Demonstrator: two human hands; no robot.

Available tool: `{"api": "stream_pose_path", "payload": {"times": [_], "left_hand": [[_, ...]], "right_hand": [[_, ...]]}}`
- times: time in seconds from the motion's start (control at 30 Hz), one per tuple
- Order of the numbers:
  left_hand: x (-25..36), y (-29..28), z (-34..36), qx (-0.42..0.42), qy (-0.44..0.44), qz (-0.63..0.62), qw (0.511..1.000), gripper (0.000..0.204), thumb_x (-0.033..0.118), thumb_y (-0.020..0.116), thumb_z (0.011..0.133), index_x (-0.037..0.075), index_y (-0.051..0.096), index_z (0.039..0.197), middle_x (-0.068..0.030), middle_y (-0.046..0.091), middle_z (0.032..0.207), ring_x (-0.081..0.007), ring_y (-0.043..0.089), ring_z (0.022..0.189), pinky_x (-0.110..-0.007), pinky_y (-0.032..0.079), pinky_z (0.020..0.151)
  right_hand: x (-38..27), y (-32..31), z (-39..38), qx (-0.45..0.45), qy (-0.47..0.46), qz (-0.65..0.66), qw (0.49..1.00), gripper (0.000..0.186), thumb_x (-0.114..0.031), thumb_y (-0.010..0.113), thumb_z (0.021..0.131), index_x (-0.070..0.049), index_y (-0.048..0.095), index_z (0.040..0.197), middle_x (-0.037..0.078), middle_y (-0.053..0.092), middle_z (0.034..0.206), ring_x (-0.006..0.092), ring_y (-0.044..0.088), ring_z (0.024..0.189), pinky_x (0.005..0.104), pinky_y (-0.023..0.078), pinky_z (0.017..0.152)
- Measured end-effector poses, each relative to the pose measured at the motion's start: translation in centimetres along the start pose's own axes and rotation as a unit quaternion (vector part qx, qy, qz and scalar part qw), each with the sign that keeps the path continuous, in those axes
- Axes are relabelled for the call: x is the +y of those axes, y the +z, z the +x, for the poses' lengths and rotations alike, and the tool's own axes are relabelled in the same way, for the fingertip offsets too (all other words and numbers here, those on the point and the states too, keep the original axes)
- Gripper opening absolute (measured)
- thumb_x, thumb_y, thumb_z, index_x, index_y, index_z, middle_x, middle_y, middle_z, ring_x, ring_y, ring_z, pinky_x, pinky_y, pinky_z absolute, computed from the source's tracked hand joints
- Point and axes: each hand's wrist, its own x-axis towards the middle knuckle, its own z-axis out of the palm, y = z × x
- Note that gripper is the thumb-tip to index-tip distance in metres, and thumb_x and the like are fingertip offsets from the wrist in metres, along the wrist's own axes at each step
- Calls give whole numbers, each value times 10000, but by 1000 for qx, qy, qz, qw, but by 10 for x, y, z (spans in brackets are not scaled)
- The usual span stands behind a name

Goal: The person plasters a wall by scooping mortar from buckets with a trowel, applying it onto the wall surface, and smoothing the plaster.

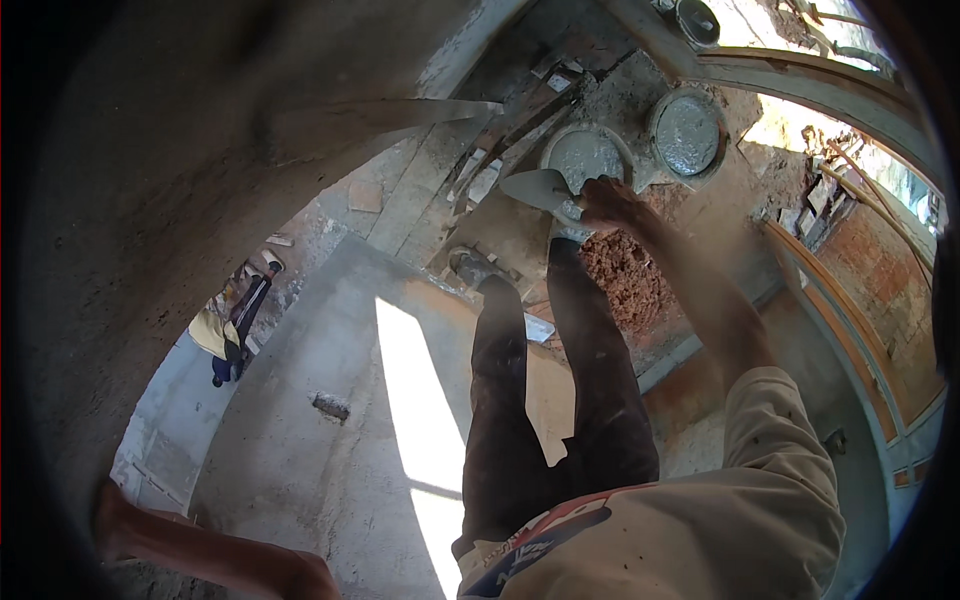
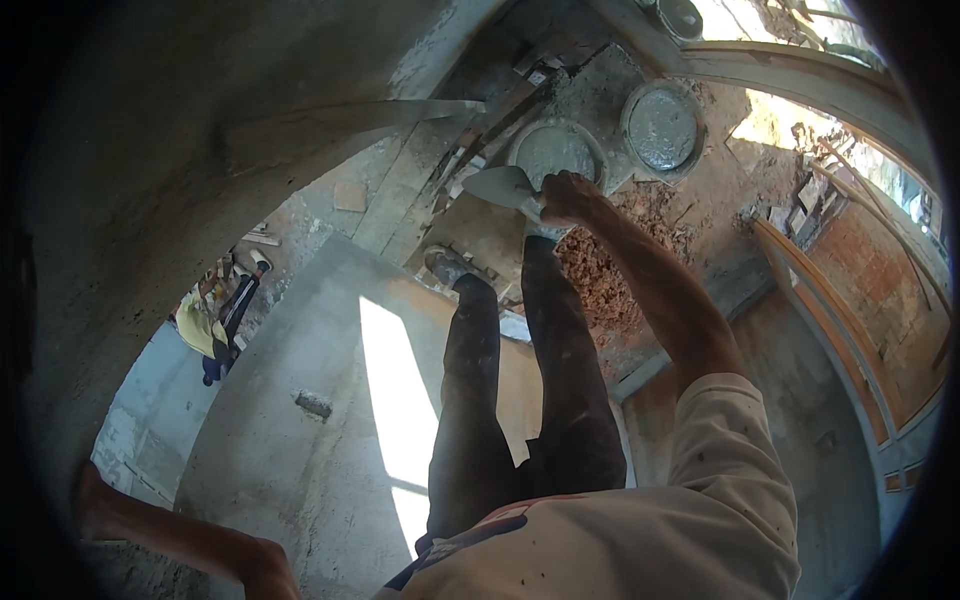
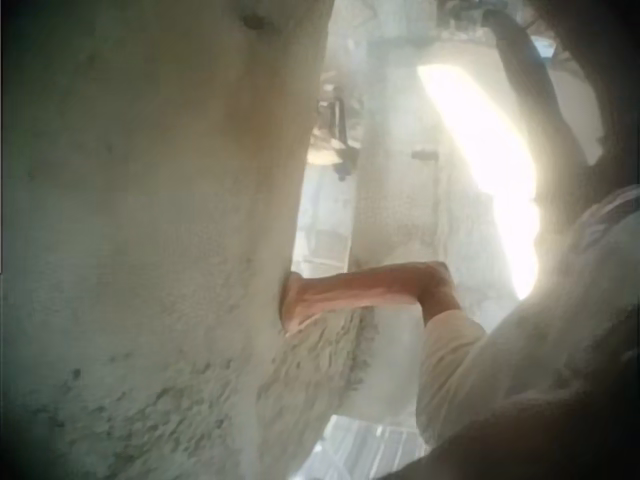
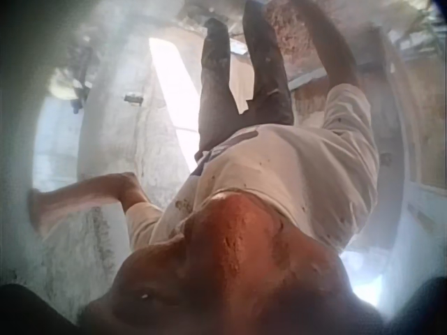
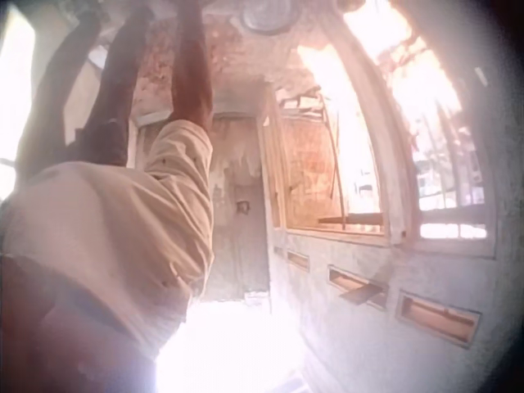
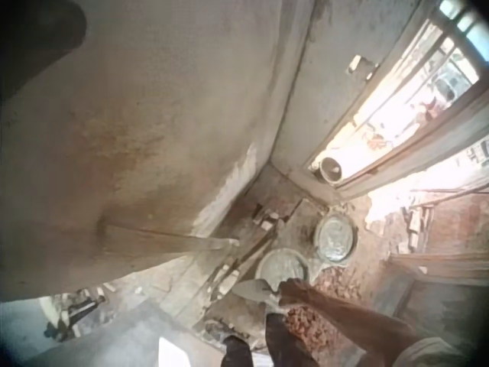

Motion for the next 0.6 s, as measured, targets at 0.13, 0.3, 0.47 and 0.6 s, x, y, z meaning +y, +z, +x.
{"api": "stream_pose_path", "payload": {"times": [0.13,0.3,0.47,0.6], "left_hand": [[6,5,-3,2,5,3,1000,638,504,425,1011,51,435,1459,-145,511,1450,-290,506,1265,-503,429,1014],[10,12,-9,-2,11,19,1000,635,501,426,1011,46,439,1454,-145,514,1445,-290,512,1256,-500,436,1007],[-1,28,-21,-9,10,28,1000,633,497,427,1011,41,443,1449,-146,517,1441,-290,519,1247,-497,443,1000],[12,34,-19,-15,30,39,999,631,495,428,1012,37,447,1446,-146,519,1438,-290,524,1240,-494,449,994]], "right_hand": [[26,16,3,-9,-11,-48,999,322,-110,693,733,-48,756,1043,229,726,1048,370,706,1036,451,575,892],[31,-3,17,-60,-52,-130,988,335,-135,705,742,-79,760,1068,187,741,1041,326,714,1037,426,578,892],[48,-43,63,-5,-62,-124,990,276,-170,686,767,-74,757,1017,220,730,979,359,719,962,446,577,859],[32,-47,50,273,-25,42,961,262,-205,646,817,-69,742,1020,243,717,966,389,710,938,478,568,830]]}}
